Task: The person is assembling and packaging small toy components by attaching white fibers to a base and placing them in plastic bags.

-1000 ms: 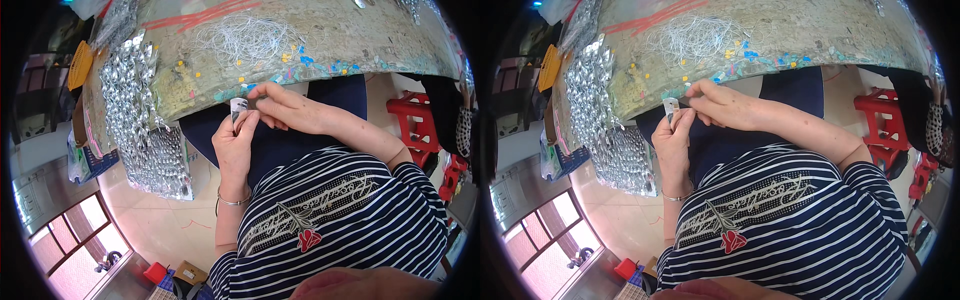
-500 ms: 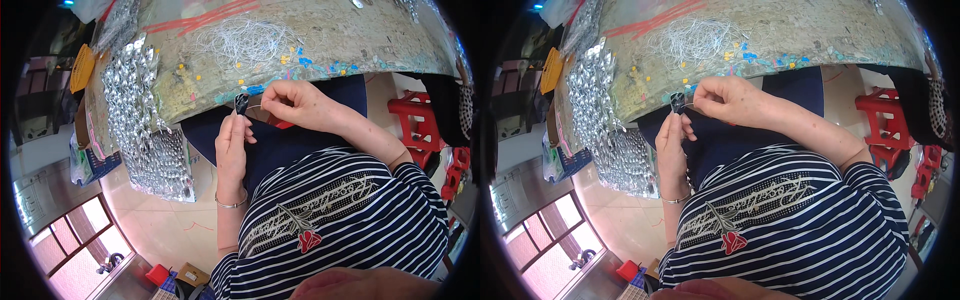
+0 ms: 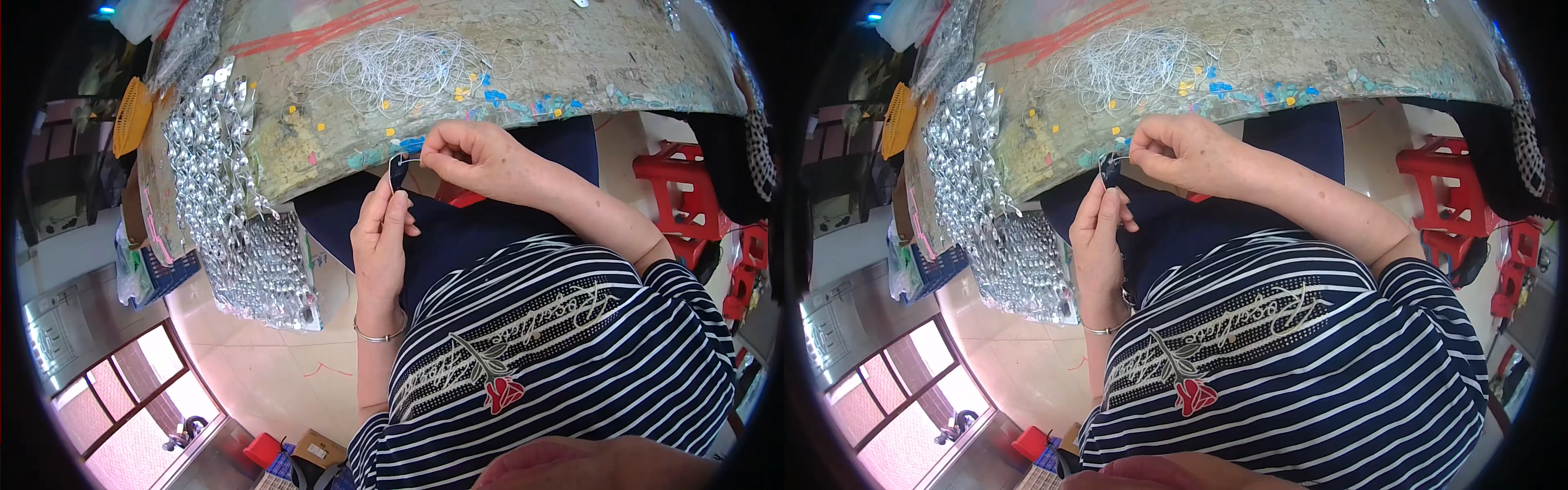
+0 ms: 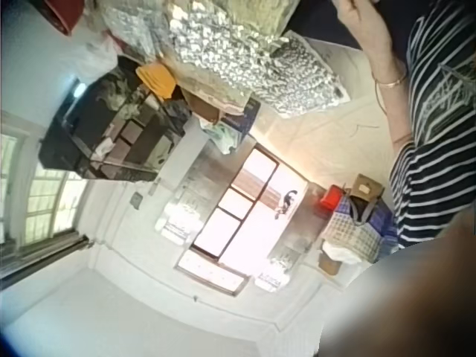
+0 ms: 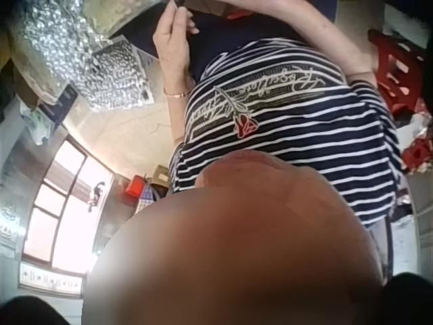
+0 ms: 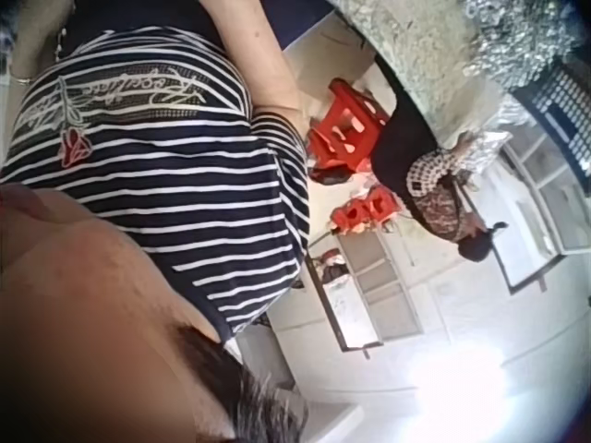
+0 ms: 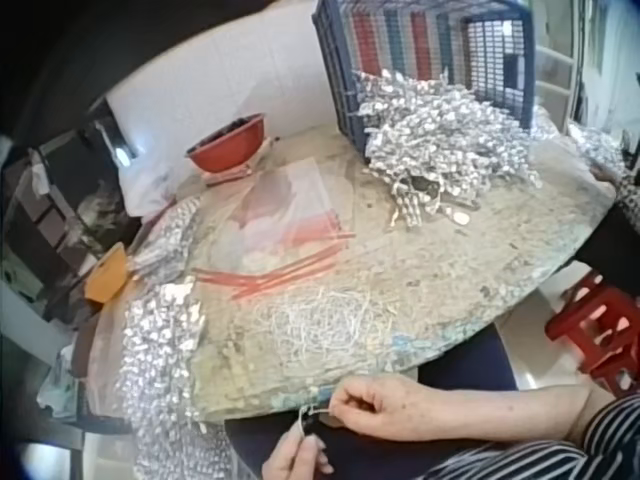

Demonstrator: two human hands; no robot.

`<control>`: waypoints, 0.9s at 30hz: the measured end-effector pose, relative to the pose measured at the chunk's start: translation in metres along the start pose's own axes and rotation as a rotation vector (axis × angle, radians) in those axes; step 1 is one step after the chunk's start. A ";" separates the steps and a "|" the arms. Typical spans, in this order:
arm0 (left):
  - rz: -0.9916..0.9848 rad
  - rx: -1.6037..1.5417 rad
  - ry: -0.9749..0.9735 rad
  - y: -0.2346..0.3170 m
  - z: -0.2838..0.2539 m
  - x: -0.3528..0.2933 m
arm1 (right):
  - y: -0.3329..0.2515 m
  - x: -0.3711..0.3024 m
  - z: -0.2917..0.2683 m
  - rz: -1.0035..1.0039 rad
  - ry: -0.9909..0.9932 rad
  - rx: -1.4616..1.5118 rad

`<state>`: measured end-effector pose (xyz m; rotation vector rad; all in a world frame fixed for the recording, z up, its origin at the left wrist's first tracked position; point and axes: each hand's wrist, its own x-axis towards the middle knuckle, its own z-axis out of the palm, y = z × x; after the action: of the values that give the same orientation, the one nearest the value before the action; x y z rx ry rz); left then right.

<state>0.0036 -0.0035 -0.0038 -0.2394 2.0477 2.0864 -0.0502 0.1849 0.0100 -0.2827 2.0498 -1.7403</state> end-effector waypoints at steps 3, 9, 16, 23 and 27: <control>0.003 0.014 -0.012 0.000 0.000 -0.001 | -0.001 -0.001 0.000 -0.021 -0.001 -0.058; 0.040 0.008 -0.066 -0.002 0.005 -0.003 | -0.007 -0.001 0.004 0.009 -0.025 -0.043; 0.126 0.121 -0.098 0.001 0.005 -0.004 | -0.005 -0.004 0.003 -0.002 -0.025 -0.072; 0.276 0.384 -0.051 -0.004 0.002 -0.003 | -0.008 -0.005 0.004 -0.271 0.108 -0.230; 0.425 0.453 -0.049 -0.013 0.003 -0.003 | 0.003 -0.001 0.005 -0.409 0.076 -0.222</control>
<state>0.0094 -0.0009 -0.0154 0.3428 2.6414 1.7187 -0.0466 0.1815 0.0066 -0.7623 2.3709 -1.7641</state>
